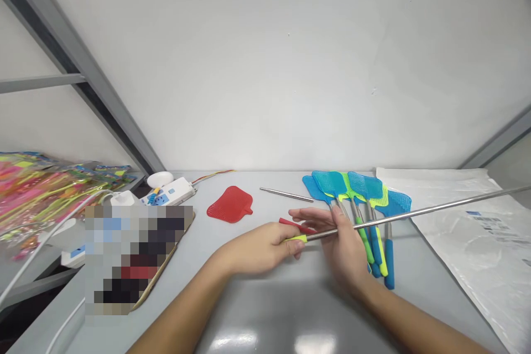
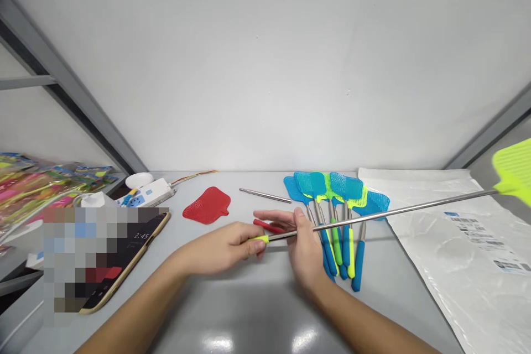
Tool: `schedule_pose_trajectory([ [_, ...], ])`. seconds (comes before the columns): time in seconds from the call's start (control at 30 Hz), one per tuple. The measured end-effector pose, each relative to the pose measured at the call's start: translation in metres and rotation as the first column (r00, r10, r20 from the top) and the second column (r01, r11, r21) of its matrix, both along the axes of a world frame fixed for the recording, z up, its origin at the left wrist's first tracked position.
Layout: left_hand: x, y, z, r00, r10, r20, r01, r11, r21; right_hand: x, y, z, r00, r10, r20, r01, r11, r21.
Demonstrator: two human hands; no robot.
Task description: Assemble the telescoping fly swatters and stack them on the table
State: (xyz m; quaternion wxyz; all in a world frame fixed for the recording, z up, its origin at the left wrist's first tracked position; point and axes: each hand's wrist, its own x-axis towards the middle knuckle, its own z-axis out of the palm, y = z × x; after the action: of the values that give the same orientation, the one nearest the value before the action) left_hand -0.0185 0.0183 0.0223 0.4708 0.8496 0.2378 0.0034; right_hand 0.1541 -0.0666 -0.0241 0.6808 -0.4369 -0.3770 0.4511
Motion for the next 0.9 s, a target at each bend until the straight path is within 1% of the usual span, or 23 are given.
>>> schedule_pose_trajectory([
  [0.07, 0.005, -0.005, 0.0, 1.0, -0.007, 0.008, 0.008, 1.0, -0.027, -0.005, -0.002, 0.001, 0.998, 0.051, 0.027, -0.05, 0.999, -0.014],
  [0.13, 0.003, -0.003, 0.001, 1.0, 0.012, 0.017, -0.011, 1.0, -0.029, 0.003, 0.0, 0.006, 0.999, 0.014, 0.046, -0.014, 1.0, 0.003],
  [0.17, 0.0, 0.0, 0.002, 1.0, 0.024, 0.015, -0.023, 0.999, -0.024, 0.011, 0.001, 0.011, 0.999, -0.032, 0.027, 0.032, 0.999, 0.02],
  [0.23, -0.01, 0.012, 0.002, 0.999, 0.033, -0.012, -0.033, 0.999, -0.014, 0.035, 0.005, 0.022, 0.984, -0.161, -0.076, 0.165, 0.985, 0.059],
  [0.3, -0.022, 0.025, 0.002, 0.998, 0.032, -0.056, -0.032, 0.999, 0.002, 0.061, 0.008, 0.031, 0.931, -0.311, -0.192, 0.329, 0.942, 0.069],
  [0.33, -0.027, 0.031, 0.002, 0.997, 0.036, -0.075, -0.035, 0.999, 0.015, 0.073, 0.01, 0.034, 0.9, -0.373, -0.224, 0.396, 0.916, 0.07],
  [0.4, -0.035, 0.039, 0.002, 0.995, 0.048, -0.09, -0.044, 0.998, 0.043, 0.088, 0.012, 0.036, 0.857, -0.452, -0.246, 0.48, 0.874, 0.069],
  [0.47, -0.035, 0.041, 0.001, 0.995, 0.055, -0.085, -0.05, 0.997, 0.062, 0.087, 0.014, 0.032, 0.85, -0.472, -0.234, 0.501, 0.862, 0.08],
  [0.5, -0.032, 0.039, 0.0, 0.995, 0.054, -0.081, -0.048, 0.997, 0.067, 0.08, 0.014, 0.028, 0.861, -0.459, -0.219, 0.486, 0.87, 0.086],
  [0.57, -0.022, 0.029, -0.001, 0.997, 0.044, -0.06, -0.04, 0.997, 0.058, 0.055, 0.013, 0.019, 0.908, -0.384, -0.166, 0.402, 0.912, 0.088],
  [0.6, -0.015, 0.022, -0.002, 0.998, 0.033, -0.046, -0.031, 0.999, 0.042, 0.039, 0.011, 0.014, 0.946, -0.292, -0.14, 0.304, 0.95, 0.074],
  [0.63, -0.008, 0.015, -0.003, 1.0, 0.018, -0.025, -0.018, 1.0, 0.015, 0.024, 0.009, 0.01, 0.98, -0.171, -0.099, 0.177, 0.983, 0.057],
  [0.67, -0.003, 0.009, -0.004, 1.0, -0.008, -0.008, 0.008, 1.0, -0.016, 0.011, 0.007, 0.007, 0.996, -0.06, -0.06, 0.063, 0.997, 0.046],
  [0.73, 0.003, 0.002, -0.004, 0.999, -0.043, 0.01, 0.043, 0.997, -0.058, -0.006, 0.003, 0.004, 0.999, 0.035, -0.007, -0.035, 0.999, 0.035],
  [0.77, 0.003, 0.002, -0.004, 0.999, -0.046, 0.014, 0.047, 0.997, -0.067, -0.008, 0.002, 0.004, 0.998, 0.06, 0.026, -0.061, 0.998, 0.026],
  [0.83, -0.003, 0.009, -0.002, 1.0, -0.024, 0.01, 0.025, 0.998, -0.061, -0.002, 0.002, 0.007, 0.995, 0.072, 0.075, -0.073, 0.997, 0.012],
  [0.9, -0.014, 0.02, 0.001, 1.0, 0.013, -0.02, -0.014, 0.999, -0.044, 0.012, 0.005, 0.012, 0.998, 0.026, 0.05, -0.027, 0.999, 0.018],
])
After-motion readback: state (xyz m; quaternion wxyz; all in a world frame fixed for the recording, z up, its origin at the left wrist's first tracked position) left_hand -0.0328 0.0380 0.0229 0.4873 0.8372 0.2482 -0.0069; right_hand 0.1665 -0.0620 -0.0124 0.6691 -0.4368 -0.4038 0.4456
